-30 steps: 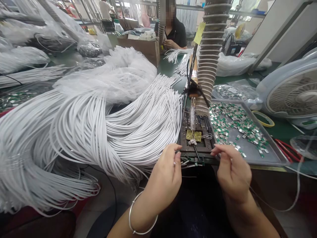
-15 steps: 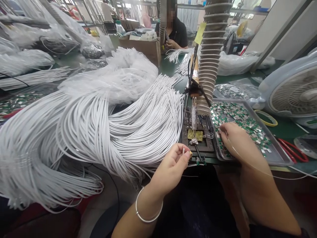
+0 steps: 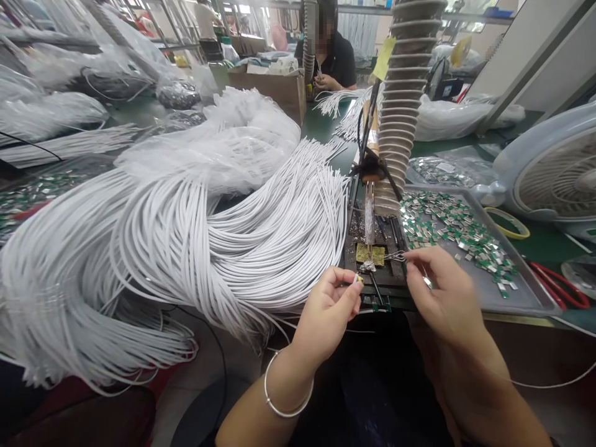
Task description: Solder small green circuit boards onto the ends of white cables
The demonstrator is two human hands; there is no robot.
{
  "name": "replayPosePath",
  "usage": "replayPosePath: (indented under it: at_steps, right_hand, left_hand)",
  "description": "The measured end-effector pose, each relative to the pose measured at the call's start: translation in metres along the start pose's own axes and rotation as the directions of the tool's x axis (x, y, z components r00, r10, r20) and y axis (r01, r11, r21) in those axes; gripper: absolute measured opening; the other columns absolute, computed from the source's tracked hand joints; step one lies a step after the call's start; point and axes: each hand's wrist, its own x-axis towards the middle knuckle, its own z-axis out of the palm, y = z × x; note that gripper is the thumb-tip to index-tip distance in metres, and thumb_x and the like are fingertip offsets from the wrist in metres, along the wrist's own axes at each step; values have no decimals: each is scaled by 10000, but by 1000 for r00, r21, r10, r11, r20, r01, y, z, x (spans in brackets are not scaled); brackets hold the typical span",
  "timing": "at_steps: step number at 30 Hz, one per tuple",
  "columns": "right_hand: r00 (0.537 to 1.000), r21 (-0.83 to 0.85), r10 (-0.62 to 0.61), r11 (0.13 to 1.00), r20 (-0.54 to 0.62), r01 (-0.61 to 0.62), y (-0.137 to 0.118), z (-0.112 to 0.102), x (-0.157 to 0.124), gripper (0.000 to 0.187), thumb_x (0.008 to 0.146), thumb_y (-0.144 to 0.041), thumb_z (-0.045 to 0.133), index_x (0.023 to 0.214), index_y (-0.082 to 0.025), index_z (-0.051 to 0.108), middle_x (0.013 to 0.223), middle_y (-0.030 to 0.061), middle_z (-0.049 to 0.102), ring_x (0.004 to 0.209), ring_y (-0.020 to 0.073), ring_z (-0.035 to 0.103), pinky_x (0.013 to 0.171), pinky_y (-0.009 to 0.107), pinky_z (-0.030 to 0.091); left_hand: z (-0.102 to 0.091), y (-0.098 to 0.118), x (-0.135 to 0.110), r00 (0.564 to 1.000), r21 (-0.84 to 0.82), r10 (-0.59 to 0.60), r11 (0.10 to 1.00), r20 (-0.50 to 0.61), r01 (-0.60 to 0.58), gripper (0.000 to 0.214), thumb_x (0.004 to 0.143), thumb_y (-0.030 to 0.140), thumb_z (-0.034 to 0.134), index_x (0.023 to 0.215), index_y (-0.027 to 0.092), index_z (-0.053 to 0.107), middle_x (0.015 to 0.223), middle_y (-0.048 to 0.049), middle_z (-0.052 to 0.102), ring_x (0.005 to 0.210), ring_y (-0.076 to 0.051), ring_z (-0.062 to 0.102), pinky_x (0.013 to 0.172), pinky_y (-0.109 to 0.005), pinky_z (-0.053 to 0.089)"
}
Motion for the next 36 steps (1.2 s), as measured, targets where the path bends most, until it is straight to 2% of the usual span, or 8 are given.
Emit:
replayPosePath:
  at_steps: [4, 9, 15, 21, 26, 29, 32, 36]
  right_hand:
    - [996, 200, 90, 976, 3, -89, -17, 11, -12, 68, 831, -178, 532, 885, -208, 561, 734, -6, 582, 617, 117, 592, 576, 245, 504]
    - [992, 359, 122, 926, 19, -120, -26, 24, -16, 49, 834, -164, 539, 851, -204, 563, 713, -17, 585, 555, 96, 607, 527, 214, 525]
    - [979, 462, 204, 868, 5, -183, -27, 33, -17, 37, 834, -175, 546, 851, -200, 566, 685, -23, 582, 536, 93, 600, 494, 197, 529]
    - [967, 446, 250, 862, 40, -242, -27, 35, -19, 11, 841, -198, 544, 840, -203, 555, 702, -22, 564, 554, 87, 567, 513, 207, 505]
    - [978, 426, 205, 882, 33, -199, -26, 37, -21, 25, 846, -193, 533, 838, -197, 556, 703, -17, 564, 563, 94, 562, 520, 220, 498]
    - [990, 391, 139, 911, 2, -129, -24, 37, -23, 108, 862, -150, 490, 915, -190, 575, 740, -2, 578, 560, 89, 562, 518, 220, 501]
    - [995, 326, 3, 945, -102, 31, -21, 38, -25, 253, 864, -99, 449, 1064, -189, 577, 889, 49, 612, 661, 113, 603, 583, 256, 534]
    - [964, 249, -120, 952, -236, 179, -15, 42, -31, 350, 857, -84, 434, 1167, -191, 556, 1003, 95, 618, 804, 170, 628, 650, 328, 560]
  left_hand:
    - [5, 0, 2, 996, 35, 77, 997, -52, -75, 211, 785, 359, 610, 791, 165, 526, 638, 43, 505, 500, -50, 408, 505, -202, 356]
    - [12, 5, 3, 989, 30, 119, 993, -87, -117, 157, 781, 288, 610, 725, 163, 533, 858, -14, 582, 573, -52, 478, 562, -210, 422]
    - [17, 10, 2, 986, -53, 134, 989, -96, -139, 146, 766, 212, 608, 661, 153, 524, 882, -19, 571, 663, -72, 563, 628, -205, 486]
    - [18, 10, 2, 980, -36, 174, 983, -101, -178, 141, 774, 198, 596, 656, 149, 535, 889, -26, 571, 653, -76, 581, 622, -211, 506]
    - [18, 9, 1, 978, -26, 183, 982, -99, -186, 134, 783, 174, 585, 663, 149, 530, 895, -20, 565, 647, -62, 570, 611, -192, 491]
    - [17, 8, 1, 981, -52, 170, 983, -93, -176, 135, 796, 183, 580, 675, 153, 528, 903, -14, 568, 665, -64, 579, 641, -198, 496]
    - [16, 6, 3, 983, -70, 148, 985, -107, -156, 132, 807, 186, 574, 687, 158, 526, 903, -6, 575, 703, -61, 581, 668, -182, 484]
    - [15, 6, 6, 985, -48, 114, 991, -128, -121, 153, 811, 193, 573, 675, 158, 515, 926, 2, 571, 720, -48, 563, 677, -160, 459]
